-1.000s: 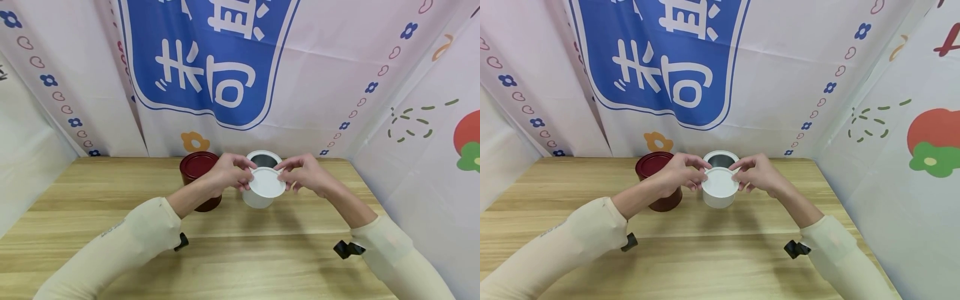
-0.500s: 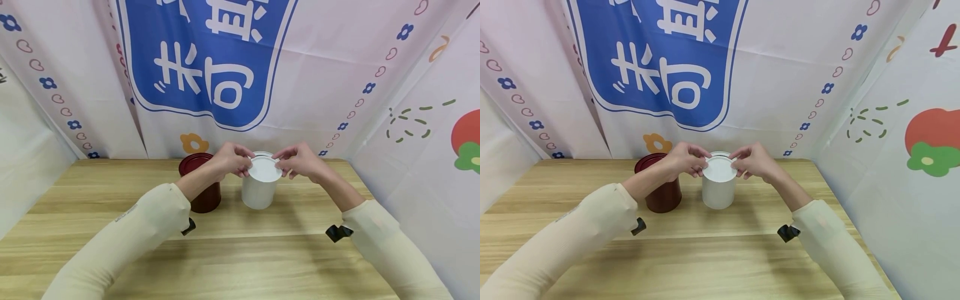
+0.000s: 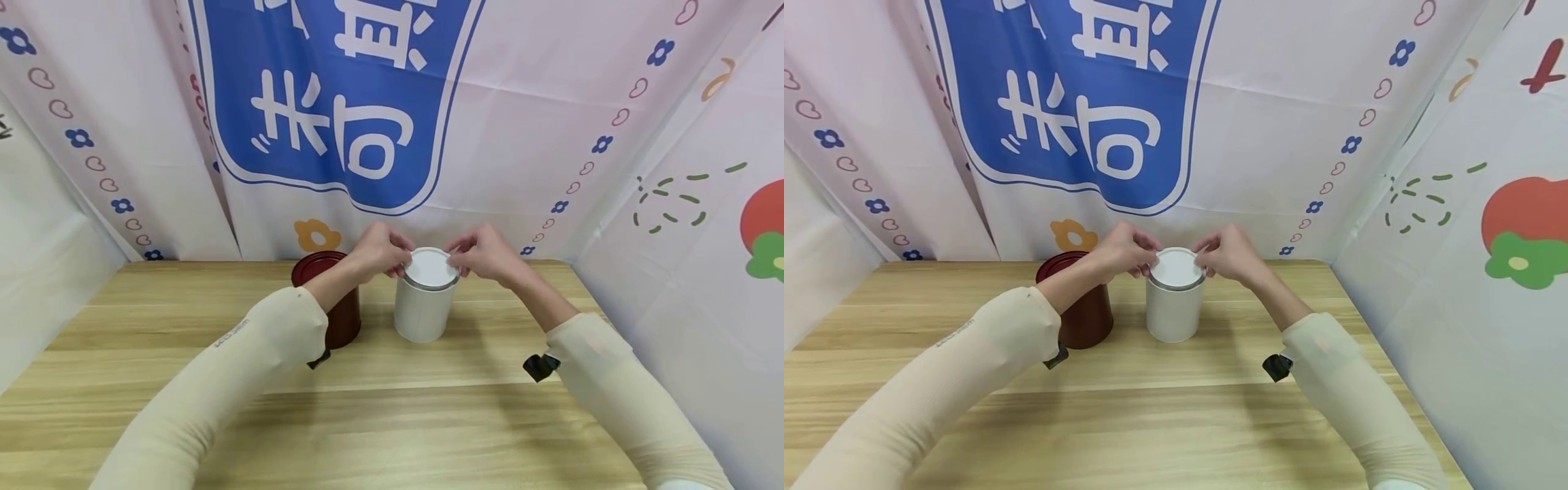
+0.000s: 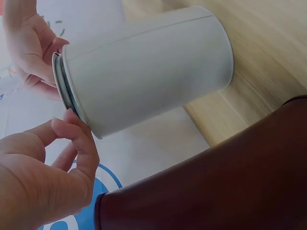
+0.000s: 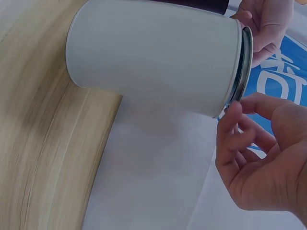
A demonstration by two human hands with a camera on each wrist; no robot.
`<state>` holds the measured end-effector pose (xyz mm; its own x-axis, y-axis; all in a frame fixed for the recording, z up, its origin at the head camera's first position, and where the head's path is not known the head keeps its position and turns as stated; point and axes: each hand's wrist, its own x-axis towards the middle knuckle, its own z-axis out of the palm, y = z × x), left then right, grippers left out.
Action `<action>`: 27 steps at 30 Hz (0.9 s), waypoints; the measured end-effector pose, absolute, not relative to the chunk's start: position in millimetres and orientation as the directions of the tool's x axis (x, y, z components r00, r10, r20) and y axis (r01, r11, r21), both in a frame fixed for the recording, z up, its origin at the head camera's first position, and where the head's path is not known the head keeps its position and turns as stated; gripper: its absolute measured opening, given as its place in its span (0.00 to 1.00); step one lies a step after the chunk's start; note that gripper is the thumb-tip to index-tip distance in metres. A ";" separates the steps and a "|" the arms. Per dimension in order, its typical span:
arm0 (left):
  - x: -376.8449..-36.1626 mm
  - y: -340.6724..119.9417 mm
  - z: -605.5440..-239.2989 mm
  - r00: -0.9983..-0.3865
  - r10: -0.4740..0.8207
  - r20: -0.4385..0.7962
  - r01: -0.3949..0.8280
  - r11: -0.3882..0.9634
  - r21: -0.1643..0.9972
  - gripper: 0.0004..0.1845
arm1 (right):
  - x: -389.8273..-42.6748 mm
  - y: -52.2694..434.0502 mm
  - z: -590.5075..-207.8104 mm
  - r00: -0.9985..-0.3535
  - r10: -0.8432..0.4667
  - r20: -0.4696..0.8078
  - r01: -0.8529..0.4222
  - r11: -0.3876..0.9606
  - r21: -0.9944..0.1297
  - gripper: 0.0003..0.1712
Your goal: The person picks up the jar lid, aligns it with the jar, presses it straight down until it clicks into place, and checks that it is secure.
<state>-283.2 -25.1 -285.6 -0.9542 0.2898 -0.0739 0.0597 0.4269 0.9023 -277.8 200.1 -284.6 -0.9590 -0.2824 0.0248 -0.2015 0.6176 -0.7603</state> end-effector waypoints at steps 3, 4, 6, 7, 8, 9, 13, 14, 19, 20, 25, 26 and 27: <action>-285.8 -24.8 -287.7 -0.956 0.288 -0.059 0.080 0.448 0.890 0.08 | -280.3 199.4 -286.8 -0.957 -0.289 0.041 -0.221 0.627 -0.747 0.11; -286.5 -24.7 -288.5 -0.956 0.287 -0.054 0.086 0.455 0.886 0.08 | -281.1 199.3 -287.8 -0.956 -0.290 0.045 -0.225 0.629 -0.744 0.11; -287.8 -24.4 -290.3 -0.958 0.283 -0.041 0.102 0.473 0.875 0.08 | -282.7 199.0 -290.0 -0.957 -0.287 0.052 -0.232 0.641 -0.732 0.11; -288.4 -24.3 -291.4 -0.959 0.282 -0.034 0.110 0.480 0.870 0.08 | -283.3 198.9 -291.1 -0.957 -0.284 0.056 -0.235 0.648 -0.724 0.11; -288.8 -24.2 -292.5 -0.959 0.281 -0.026 0.119 0.486 0.866 0.08 | -284.0 198.8 -292.2 -0.958 -0.282 0.059 -0.237 0.654 -0.719 0.11; -289.1 -24.1 -293.5 -0.960 0.279 -0.018 0.127 0.493 0.860 0.08 | -284.4 198.6 -293.0 -0.958 -0.279 0.064 -0.240 0.658 -0.714 0.10; -289.1 -24.3 -296.9 -0.960 0.280 0.003 0.150 0.503 0.851 0.08 | -284.3 197.7 -295.3 -0.958 -0.275 0.077 -0.248 0.667 -0.703 0.09; -288.9 -24.5 -297.5 -0.960 0.281 0.004 0.151 0.504 0.850 0.09 | -284.2 197.5 -295.7 -0.958 -0.276 0.078 -0.249 0.666 -0.703 0.09; -288.4 -24.8 -298.8 -0.960 0.281 0.010 0.158 0.508 0.847 0.09 | -283.5 197.2 -296.6 -0.956 -0.282 0.084 -0.258 0.663 -0.702 0.10; -288.1 -24.8 -298.6 -0.960 0.281 0.015 0.162 0.509 0.845 0.09 | -283.3 197.2 -296.7 -0.956 -0.282 0.085 -0.258 0.664 -0.701 0.10; -286.8 -26.9 -297.3 -0.955 0.292 0.044 0.194 0.508 0.840 0.08 | -283.1 199.0 -295.6 -0.955 -0.286 0.075 -0.252 0.657 -0.710 0.11; -286.6 -27.9 -296.6 -0.954 0.294 0.057 0.206 0.506 0.837 0.09 | -282.7 200.0 -294.9 -0.956 -0.286 0.072 -0.248 0.649 -0.719 0.12; -286.3 -29.0 -295.6 -0.952 0.297 0.075 0.223 0.505 0.833 0.09 | -282.8 201.3 -294.4 -0.956 -0.282 0.076 -0.246 0.640 -0.728 0.13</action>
<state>-286.3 -29.0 -295.6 -0.9519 0.2972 0.0750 0.2235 0.5055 0.8334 -282.8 201.3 -294.4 -0.9565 -0.2817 0.0760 -0.2463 0.6401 -0.7277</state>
